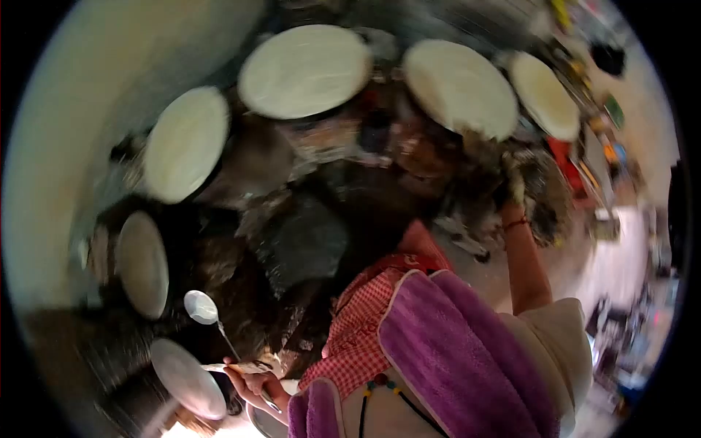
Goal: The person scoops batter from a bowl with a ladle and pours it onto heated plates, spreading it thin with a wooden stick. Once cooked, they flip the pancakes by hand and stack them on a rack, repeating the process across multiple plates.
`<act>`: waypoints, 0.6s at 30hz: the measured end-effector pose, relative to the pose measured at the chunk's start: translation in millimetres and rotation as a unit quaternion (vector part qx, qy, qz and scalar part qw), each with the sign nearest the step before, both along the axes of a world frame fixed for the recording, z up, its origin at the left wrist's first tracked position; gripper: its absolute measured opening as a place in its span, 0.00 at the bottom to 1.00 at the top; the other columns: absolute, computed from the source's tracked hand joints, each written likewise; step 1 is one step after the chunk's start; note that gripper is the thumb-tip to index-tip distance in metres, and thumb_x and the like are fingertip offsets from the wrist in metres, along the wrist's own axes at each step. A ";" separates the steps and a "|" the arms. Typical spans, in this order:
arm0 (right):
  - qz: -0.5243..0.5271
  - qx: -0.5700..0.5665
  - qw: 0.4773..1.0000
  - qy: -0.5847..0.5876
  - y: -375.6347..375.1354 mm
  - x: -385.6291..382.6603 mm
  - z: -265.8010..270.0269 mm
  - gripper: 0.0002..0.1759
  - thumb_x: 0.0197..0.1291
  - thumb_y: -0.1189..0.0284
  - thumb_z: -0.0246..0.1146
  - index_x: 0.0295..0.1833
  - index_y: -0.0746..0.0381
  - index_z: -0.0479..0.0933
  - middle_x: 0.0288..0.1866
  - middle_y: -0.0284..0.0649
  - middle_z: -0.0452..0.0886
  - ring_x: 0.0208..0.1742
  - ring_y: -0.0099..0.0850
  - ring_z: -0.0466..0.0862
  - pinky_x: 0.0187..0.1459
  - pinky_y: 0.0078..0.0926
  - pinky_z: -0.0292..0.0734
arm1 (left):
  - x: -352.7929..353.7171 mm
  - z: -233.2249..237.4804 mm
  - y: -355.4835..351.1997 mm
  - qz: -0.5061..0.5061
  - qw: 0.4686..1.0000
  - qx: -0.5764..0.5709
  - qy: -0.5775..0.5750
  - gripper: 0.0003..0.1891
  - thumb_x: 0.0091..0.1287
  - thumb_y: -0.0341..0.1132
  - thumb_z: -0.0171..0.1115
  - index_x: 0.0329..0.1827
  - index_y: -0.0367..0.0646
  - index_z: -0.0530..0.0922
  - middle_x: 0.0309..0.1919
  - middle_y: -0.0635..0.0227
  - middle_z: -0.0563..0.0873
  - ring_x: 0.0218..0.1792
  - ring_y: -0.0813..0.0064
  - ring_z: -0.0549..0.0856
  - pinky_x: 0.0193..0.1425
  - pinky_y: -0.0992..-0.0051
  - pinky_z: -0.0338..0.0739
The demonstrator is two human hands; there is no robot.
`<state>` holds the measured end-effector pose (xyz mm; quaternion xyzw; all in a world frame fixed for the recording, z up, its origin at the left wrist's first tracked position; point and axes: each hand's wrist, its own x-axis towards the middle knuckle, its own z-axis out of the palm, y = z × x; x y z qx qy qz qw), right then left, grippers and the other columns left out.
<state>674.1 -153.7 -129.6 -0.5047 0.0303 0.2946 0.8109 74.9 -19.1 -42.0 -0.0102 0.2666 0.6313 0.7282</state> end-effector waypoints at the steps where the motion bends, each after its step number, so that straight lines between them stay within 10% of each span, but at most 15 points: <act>1: -0.083 -0.021 0.994 -0.069 -35.9 30.4 16.8 0.29 0.66 0.66 0.57 0.71 0.60 0.63 0.62 0.35 0.75 0.56 0.30 0.75 0.56 0.27 0.71 | 21.1 7.7 8.1 -0.001 0.999 -0.028 -0.044 0.17 0.76 0.38 0.47 0.60 0.39 0.74 0.25 0.69 0.76 0.11 0.88 0.60 0.13 0.89 0.59; 3: -0.099 -0.260 0.938 -0.205 -146.0 141.7 -28.3 0.30 0.67 0.65 0.55 0.73 0.58 0.59 0.63 0.37 0.74 0.58 0.32 0.75 0.58 0.29 0.70 | 99.5 22.0 25.1 0.063 0.986 -0.056 0.141 0.17 0.75 0.37 0.47 0.60 0.37 0.73 0.30 0.66 0.76 0.13 0.87 0.64 0.12 0.88 0.62; 4: -0.066 -0.476 0.820 -0.311 -192.6 170.1 -47.7 0.32 0.68 0.65 0.53 0.75 0.57 0.54 0.65 0.40 0.73 0.60 0.34 0.74 0.60 0.31 0.69 | 103.4 6.4 29.4 -0.148 0.980 0.103 -0.087 0.16 0.76 0.36 0.46 0.60 0.36 0.71 0.35 0.64 0.74 0.17 0.84 0.68 0.12 0.86 0.65; 5: -0.072 -0.484 0.819 -0.300 -211.9 171.8 -46.8 0.32 0.68 0.65 0.53 0.75 0.57 0.54 0.65 0.40 0.73 0.60 0.34 0.74 0.60 0.31 0.69 | 133.1 10.5 29.2 -0.061 0.994 0.052 0.072 0.17 0.76 0.38 0.45 0.60 0.35 0.70 0.34 0.65 0.70 0.19 0.84 0.68 0.12 0.85 0.64; 6: 0.022 -0.600 0.743 -0.295 -224.7 171.9 -46.6 0.29 0.66 0.65 0.53 0.71 0.57 0.59 0.62 0.40 0.75 0.59 0.35 0.75 0.59 0.34 0.70 | 150.7 11.1 30.8 -0.096 0.994 0.049 -0.024 0.17 0.77 0.38 0.44 0.60 0.35 0.70 0.33 0.66 0.69 0.19 0.84 0.67 0.12 0.85 0.63; 10: 0.400 -0.847 0.256 -0.239 -199.8 143.3 -31.7 0.20 0.61 0.64 0.53 0.56 0.56 0.78 0.54 0.42 0.82 0.52 0.39 0.82 0.53 0.47 0.76 | 218.2 32.1 35.9 -0.241 0.955 0.045 -0.170 0.18 0.78 0.40 0.41 0.61 0.37 0.70 0.32 0.68 0.66 0.18 0.86 0.63 0.13 0.86 0.60; 13: 0.435 -0.680 0.395 -0.438 -99.9 84.1 19.6 0.21 0.60 0.67 0.55 0.60 0.58 0.75 0.52 0.48 0.81 0.54 0.41 0.80 0.49 0.36 0.78 | 220.9 18.0 24.8 -0.217 0.962 0.101 -0.129 0.20 0.77 0.43 0.42 0.59 0.35 0.71 0.32 0.69 0.68 0.16 0.89 0.63 0.13 0.88 0.60; 16: 0.562 -0.342 0.629 -0.414 7.9 31.1 22.0 0.33 0.57 0.48 0.61 0.61 0.60 0.74 0.59 0.50 0.77 0.58 0.47 0.77 0.57 0.39 0.73 | 228.7 28.6 0.5 -0.146 0.987 0.031 -0.053 0.18 0.76 0.45 0.46 0.57 0.42 0.73 0.29 0.71 0.70 0.15 0.91 0.62 0.12 0.89 0.57; 18: 0.687 -0.088 0.699 -0.175 69.3 -23.8 0.9 0.27 0.63 0.63 0.62 0.64 0.65 0.70 0.58 0.45 0.79 0.60 0.29 0.77 0.59 0.28 0.74 | 214.8 19.2 -16.6 -0.124 0.988 0.084 -0.042 0.19 0.76 0.44 0.46 0.60 0.40 0.72 0.28 0.68 0.71 0.15 0.89 0.63 0.11 0.89 0.58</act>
